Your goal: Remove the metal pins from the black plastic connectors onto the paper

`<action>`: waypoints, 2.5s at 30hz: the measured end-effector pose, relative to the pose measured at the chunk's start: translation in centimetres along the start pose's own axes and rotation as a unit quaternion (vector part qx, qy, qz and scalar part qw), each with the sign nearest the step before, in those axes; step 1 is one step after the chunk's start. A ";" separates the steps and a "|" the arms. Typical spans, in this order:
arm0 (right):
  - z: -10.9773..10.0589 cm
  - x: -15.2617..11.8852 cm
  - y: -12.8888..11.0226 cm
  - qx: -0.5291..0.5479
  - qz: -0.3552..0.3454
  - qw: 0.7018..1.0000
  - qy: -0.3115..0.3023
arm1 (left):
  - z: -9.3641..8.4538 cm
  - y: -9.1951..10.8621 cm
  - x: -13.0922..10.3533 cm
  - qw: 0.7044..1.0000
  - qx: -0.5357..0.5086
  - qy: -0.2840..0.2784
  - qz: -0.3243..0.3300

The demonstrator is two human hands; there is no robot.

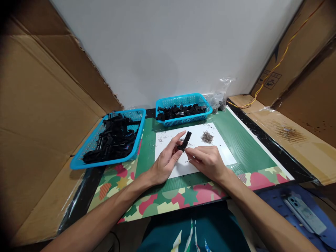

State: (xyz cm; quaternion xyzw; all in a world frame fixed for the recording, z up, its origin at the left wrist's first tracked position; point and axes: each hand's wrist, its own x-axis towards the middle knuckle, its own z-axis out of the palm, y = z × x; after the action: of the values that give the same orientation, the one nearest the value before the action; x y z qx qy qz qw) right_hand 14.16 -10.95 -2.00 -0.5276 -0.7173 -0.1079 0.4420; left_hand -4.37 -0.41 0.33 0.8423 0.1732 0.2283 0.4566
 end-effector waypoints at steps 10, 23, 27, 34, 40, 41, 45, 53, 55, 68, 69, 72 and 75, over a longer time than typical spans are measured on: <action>-0.1 0.3 0.1 0.024 -0.018 0.999 0.036 | 0.1 -0.8 0.0 0.998 -0.067 -0.016 0.008; -0.3 0.2 0.1 0.030 -0.055 0.998 0.030 | 0.2 -1.1 -0.1 0.997 -0.062 -0.012 0.034; -0.3 0.0 0.2 0.035 -0.050 0.998 0.020 | 0.1 -1.0 -0.1 0.998 -0.055 -0.013 0.036; -0.2 -0.3 0.2 0.050 -0.043 0.998 -0.004 | 0.1 -0.7 -0.3 0.996 -0.066 -0.024 0.047; 0.0 -0.4 0.2 0.056 -0.030 0.998 -0.022 | -0.1 -0.9 -0.3 0.991 -0.126 -0.032 0.008; 0.0 -0.3 0.3 0.059 -0.029 0.998 -0.019 | 0.0 -1.0 -0.3 0.989 -0.147 -0.031 -0.004; -0.3 0.0 0.4 0.061 -0.029 0.998 0.005 | 0.2 -0.9 0.0 0.947 -0.313 -0.038 -0.063; -1.8 0.5 0.0 0.021 -0.040 0.999 0.000 | 0.4 -0.1 0.6 0.882 -0.447 -0.087 -0.120; -2.1 0.3 -0.1 0.002 -0.051 0.999 -0.015 | 0.7 -0.1 0.5 0.892 -0.428 -0.092 -0.107; -3.6 -0.9 0.8 0.076 0.102 0.980 -0.154 | 0.9 0.5 -0.1 0.991 0.113 -0.023 0.068; -3.5 -1.0 0.9 0.084 0.112 0.977 -0.161 | 1.0 0.2 -0.1 0.989 0.126 -0.021 0.075; -3.5 -1.3 1.1 0.101 0.134 0.970 -0.175 | 1.3 -0.4 0.0 0.986 0.143 -0.009 0.084; -3.9 -1.3 1.1 0.097 0.174 0.965 -0.171 | 1.5 -0.6 -0.1 0.986 0.142 0.006 0.083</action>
State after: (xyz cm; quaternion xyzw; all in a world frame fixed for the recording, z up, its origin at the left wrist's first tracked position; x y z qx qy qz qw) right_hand 17.20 -13.75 -1.04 -0.6099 -0.6862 0.1329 0.3735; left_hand -3.69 -1.12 -0.93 0.9084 0.1360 0.2440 0.3110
